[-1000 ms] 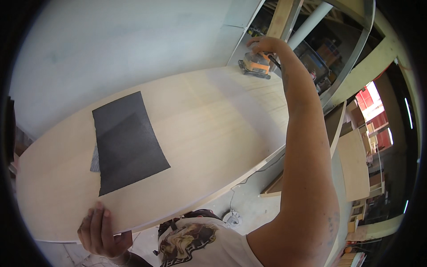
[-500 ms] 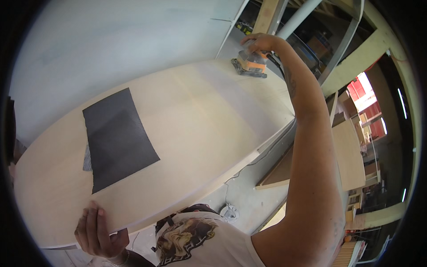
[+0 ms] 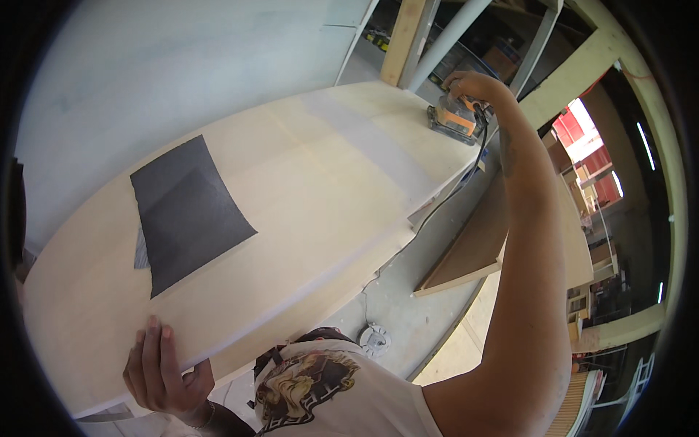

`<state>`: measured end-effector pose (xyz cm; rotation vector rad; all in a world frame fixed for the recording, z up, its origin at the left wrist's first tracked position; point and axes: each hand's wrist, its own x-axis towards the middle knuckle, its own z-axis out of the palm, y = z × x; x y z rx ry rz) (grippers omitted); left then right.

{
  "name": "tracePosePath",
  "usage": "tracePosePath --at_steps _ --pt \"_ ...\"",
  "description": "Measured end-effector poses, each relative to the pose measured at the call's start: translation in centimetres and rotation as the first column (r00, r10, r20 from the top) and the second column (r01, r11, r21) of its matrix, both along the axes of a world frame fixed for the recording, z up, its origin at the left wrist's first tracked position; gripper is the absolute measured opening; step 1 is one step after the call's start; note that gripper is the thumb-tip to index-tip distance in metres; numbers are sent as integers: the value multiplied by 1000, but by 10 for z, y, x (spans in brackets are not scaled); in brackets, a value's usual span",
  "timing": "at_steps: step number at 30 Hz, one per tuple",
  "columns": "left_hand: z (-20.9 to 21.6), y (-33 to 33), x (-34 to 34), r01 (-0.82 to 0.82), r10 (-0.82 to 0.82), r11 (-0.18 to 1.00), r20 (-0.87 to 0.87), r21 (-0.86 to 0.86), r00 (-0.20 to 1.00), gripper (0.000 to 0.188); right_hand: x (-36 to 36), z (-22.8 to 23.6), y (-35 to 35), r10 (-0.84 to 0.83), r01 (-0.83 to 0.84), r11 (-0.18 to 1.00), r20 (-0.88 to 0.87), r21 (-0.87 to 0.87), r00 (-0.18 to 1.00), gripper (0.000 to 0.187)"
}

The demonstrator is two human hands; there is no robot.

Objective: The person sands the surface of a wooden shelf using an electric sander while holding the wood with their hand.

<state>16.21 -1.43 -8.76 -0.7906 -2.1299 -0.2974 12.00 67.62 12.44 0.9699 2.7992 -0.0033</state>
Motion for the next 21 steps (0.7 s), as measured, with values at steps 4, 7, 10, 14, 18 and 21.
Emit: tracePosePath --at_steps 4,7,10,14,18,21 --pt "1 4 -1 -16 16 1000 -17 23 1000 39 26 6 -22 -36 31 996 -53 -86 998 51" --pt "3 7 1 -20 21 999 -9 28 1000 39 42 6 -40 35 -44 989 -62 -143 997 49" --pt "4 8 3 -24 24 999 2 38 1000 37 53 7 -56 85 -96 986 -84 -134 993 47" --pt "4 9 2 -29 27 998 40 61 999 36 45 5 -67 177 -188 976 -103 -111 979 47" --pt "2 11 2 -35 35 997 7 67 999 35 13 -1 -66 182 -186 980 -60 -76 981 47" --pt "3 10 4 -38 37 996 10 82 999 35 -19 -3 -65 178 -182 979 -51 -92 983 48"
